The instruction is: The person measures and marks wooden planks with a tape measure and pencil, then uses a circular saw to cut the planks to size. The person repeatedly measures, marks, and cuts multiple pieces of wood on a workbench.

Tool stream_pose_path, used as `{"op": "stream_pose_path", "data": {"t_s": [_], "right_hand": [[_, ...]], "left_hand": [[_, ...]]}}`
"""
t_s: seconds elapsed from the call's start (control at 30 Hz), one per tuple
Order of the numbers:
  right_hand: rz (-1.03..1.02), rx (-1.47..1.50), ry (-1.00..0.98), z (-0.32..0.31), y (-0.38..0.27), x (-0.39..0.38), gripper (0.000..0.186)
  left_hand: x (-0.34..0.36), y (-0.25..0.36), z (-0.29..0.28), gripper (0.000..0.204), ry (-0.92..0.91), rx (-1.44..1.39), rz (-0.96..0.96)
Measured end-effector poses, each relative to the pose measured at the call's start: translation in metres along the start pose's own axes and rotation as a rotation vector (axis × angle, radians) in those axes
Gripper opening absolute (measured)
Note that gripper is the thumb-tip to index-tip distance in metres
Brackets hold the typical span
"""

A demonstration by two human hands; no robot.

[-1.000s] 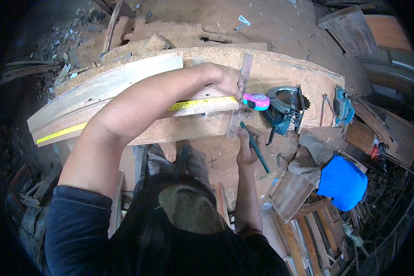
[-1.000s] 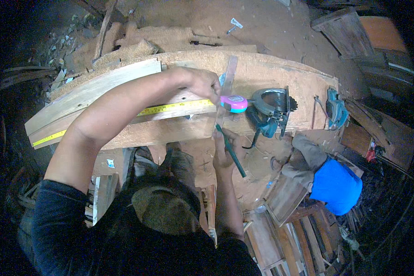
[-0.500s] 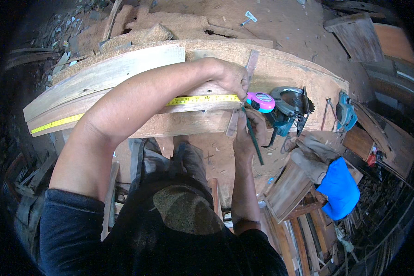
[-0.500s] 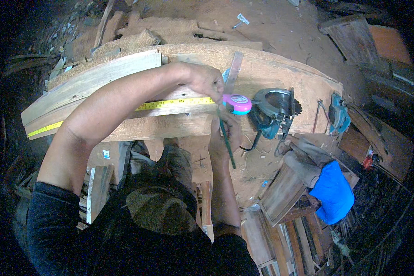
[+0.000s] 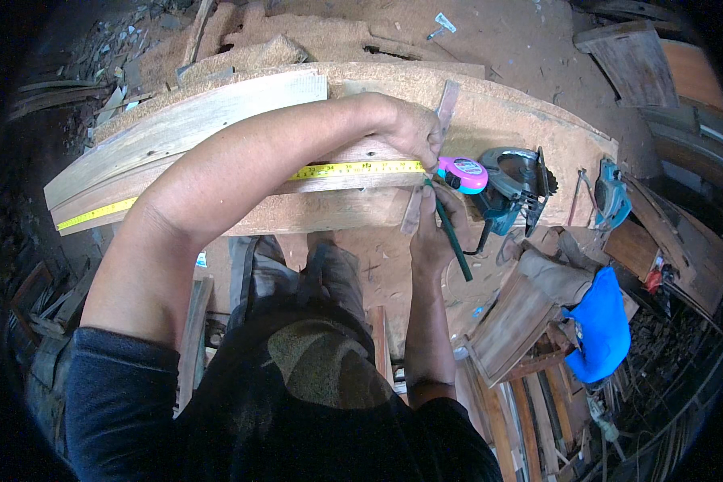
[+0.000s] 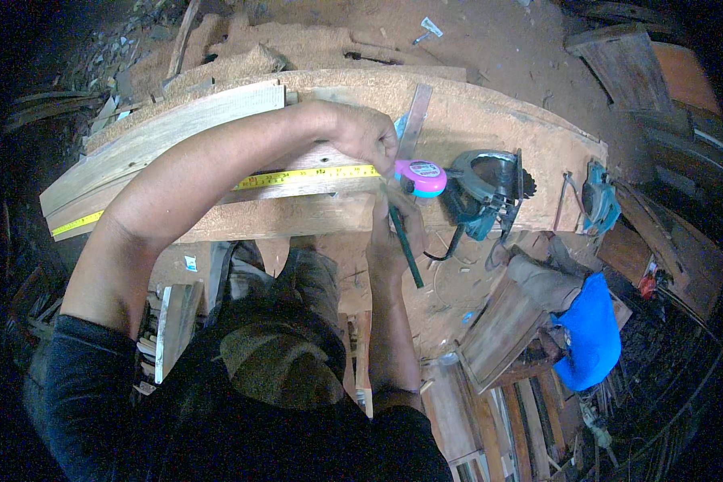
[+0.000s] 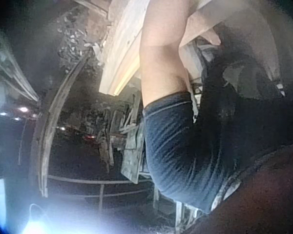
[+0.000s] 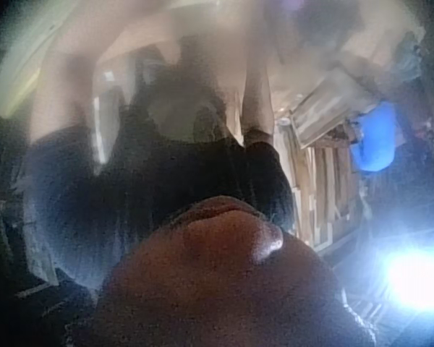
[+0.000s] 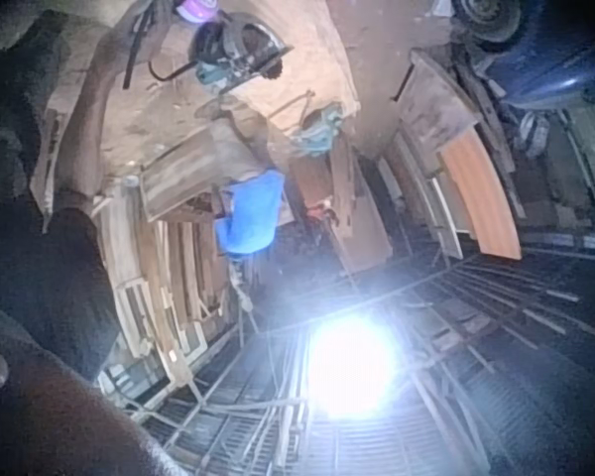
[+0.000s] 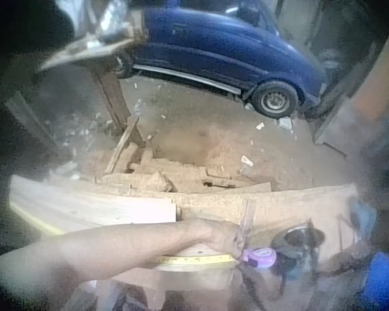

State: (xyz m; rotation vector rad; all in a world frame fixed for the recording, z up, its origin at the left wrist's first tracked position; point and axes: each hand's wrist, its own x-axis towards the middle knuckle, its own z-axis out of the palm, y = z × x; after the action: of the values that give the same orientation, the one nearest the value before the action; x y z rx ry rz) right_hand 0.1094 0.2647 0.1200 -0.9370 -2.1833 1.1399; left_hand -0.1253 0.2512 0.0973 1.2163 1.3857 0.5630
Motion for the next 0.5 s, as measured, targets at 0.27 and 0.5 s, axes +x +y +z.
{"op": "stream_pose_path", "data": {"t_s": [0.27,0.5], "right_hand": [[-0.03,0.001,0.009,0.0,0.004,0.001,0.014],[-0.092,-0.003,0.011,0.001,0.006,0.003,0.014]], "left_hand": [[-0.003,0.004,0.0,0.037,0.011,0.007,-0.022],[-0.003,0.006,-0.002,0.037,0.006,0.029,-0.005]]}}
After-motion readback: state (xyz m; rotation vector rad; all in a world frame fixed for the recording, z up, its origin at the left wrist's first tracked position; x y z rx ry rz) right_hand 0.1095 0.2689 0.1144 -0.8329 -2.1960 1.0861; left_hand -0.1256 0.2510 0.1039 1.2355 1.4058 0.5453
